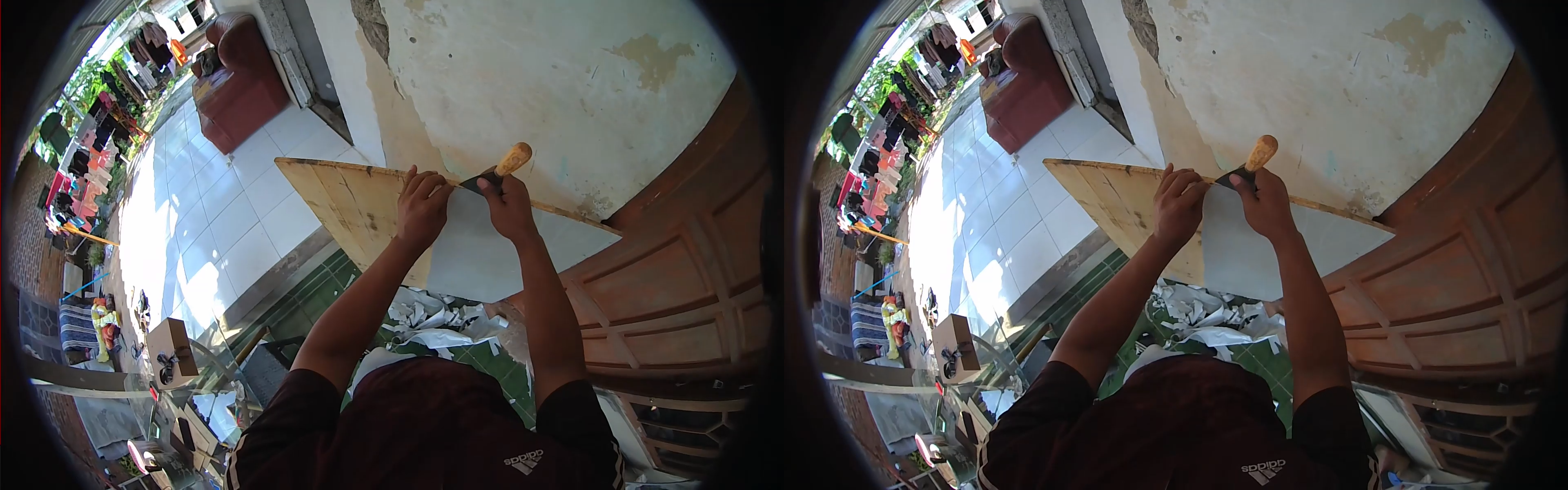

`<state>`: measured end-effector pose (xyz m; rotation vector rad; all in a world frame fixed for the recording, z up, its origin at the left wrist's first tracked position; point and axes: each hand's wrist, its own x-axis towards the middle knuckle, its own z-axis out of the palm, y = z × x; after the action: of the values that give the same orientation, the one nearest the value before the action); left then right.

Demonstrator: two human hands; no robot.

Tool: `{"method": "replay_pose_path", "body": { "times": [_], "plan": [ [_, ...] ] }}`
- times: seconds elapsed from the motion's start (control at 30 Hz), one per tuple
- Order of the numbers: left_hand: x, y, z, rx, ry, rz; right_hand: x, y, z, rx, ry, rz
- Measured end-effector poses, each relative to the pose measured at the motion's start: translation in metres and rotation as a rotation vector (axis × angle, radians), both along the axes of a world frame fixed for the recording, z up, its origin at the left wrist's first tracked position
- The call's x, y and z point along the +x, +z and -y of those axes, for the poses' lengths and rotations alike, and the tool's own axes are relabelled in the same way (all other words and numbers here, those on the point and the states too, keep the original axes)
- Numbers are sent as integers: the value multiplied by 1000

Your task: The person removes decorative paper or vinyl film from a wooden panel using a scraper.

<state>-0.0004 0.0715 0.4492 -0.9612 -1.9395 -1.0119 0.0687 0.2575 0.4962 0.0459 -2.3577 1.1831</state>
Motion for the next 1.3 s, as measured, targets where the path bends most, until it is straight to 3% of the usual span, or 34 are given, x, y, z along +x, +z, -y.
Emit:
{"method": "replay_pose_path", "body": {
  "times": [0.33, 0.43, 0.53, 0.67, 0.87, 1.07, 1.3],
  "plan": [
    [31, -35, 11, -133, 41, 37, -6, -2, -6, -61, 3, -47],
    [48, -33, 4, 59, 99, 487, -6, -3, -5, -54, 17, -35],
    [35, -18, -7, 402, -69, 1066, -6, -3, -2, -38, 32, -39],
    [17, 7, -17, 604, -188, 1406, -8, -5, -5, -33, 31, -41],
    [11, 5, -24, 806, -269, 1439, -11, -10, -5, -31, 11, -93],
    [15, -11, -21, 713, -259, 1342, -10, -4, -6, -91, -4, -67],
    [29, -31, -9, 599, -184, 1410, -15, -9, -8, -118, -3, -113]
  ]
}}
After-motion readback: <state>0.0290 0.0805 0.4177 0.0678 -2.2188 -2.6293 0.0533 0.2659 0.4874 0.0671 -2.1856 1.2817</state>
